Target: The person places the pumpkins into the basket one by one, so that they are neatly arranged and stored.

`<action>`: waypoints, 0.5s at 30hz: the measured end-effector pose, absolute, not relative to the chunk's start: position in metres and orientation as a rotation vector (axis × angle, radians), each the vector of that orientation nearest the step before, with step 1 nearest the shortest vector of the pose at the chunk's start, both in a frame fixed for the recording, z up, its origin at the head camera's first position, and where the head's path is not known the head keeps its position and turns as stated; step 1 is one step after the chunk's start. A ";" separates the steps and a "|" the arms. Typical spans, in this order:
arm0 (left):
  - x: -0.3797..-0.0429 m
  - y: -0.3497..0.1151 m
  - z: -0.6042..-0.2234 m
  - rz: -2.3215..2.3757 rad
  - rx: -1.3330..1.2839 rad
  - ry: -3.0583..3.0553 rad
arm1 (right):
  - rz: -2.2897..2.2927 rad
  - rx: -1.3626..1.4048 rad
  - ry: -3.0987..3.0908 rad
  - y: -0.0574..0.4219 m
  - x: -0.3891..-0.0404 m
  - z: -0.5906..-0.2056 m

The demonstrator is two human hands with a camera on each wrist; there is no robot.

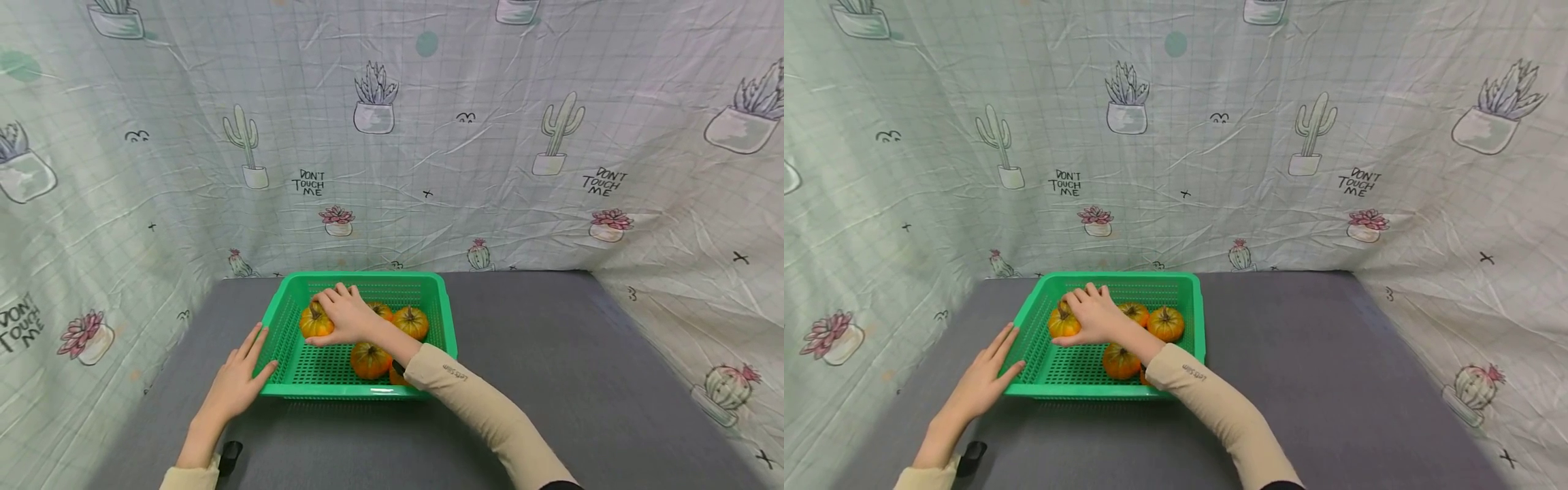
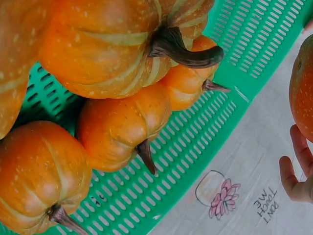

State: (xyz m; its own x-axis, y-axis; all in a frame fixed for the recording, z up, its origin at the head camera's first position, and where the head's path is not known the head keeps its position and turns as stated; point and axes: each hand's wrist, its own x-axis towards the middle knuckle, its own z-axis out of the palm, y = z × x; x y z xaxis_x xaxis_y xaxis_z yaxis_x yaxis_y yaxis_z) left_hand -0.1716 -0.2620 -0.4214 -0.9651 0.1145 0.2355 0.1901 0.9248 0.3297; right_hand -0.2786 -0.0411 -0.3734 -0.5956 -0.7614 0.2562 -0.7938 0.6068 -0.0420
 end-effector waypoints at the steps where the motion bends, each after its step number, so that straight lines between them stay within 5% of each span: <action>1: -0.172 -0.262 -0.421 -0.523 -0.231 -2.871 | 0.200 1.291 -2.614 -0.042 -0.278 -0.374; 15: -0.173 -0.262 -0.421 -0.511 -0.233 -2.886 | -0.011 1.375 -2.599 -0.053 -0.275 -0.387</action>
State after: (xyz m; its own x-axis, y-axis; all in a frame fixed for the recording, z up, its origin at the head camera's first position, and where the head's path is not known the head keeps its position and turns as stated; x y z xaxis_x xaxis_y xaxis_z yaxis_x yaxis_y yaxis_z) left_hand -0.1730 -0.2624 -0.4208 -0.9674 0.1190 0.2236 0.1886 0.9277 0.3221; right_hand -0.2754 -0.0526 -0.3874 -0.5471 -0.8190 0.1730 -0.8174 0.5672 0.1000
